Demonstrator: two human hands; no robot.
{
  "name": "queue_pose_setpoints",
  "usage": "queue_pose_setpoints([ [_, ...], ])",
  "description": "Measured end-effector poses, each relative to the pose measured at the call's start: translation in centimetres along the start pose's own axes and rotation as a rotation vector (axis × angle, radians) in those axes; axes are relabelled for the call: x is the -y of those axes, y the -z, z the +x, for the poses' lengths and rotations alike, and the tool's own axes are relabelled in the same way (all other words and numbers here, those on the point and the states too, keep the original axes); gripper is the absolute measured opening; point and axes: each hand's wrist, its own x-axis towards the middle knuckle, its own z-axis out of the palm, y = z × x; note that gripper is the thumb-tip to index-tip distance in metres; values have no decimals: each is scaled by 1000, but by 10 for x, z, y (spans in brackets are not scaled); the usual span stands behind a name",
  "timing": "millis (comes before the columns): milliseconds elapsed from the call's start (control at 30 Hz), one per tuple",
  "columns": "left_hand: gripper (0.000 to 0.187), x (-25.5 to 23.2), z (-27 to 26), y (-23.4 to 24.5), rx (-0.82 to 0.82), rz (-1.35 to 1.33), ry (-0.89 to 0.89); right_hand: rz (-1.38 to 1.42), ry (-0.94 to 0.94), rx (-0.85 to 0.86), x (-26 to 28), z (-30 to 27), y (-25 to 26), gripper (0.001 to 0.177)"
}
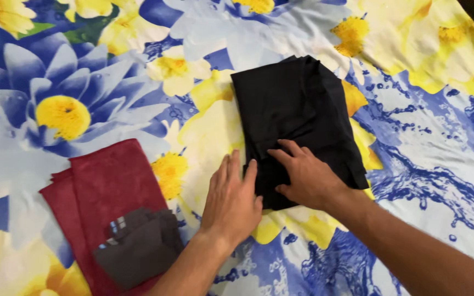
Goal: The person folds several pieces of clothing on a bed, including white and black pants and a maroon item, then places them into a closet shelf. The person repeats the folding and stacking process for multiple items.
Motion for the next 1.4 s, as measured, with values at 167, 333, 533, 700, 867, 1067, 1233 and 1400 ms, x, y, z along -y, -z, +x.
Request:
queue_pose_setpoints([
  [167,80,-12,25,-16,184,-57,392,-16,128,-37,-4,-7,-2,96],
  [333,71,-8,38,-14,205,-55,478,-114,50,95,2,2,6,100],
  [533,58,14,58,-19,319,-100,597,-161,52,131,11,-1,12,112],
  [700,45,28,73,-26,384,-228,747,-117,77,98,4,-1,1,111],
  [867,45,33,78,-33,417,-282,843,235,162,-348,-40,-3,-18,77],
  [1067,61,45,85,-36,356,-373,834,356,-310,-633,-112,21,-19,63],
  [1233,70,48,91,-35,342,-408,876,566,-553,-441,-128,46,1,67],
  [1400,81,47,92,-25,321,-560,1015,675,-566,-395,-125,51,16,45],
])
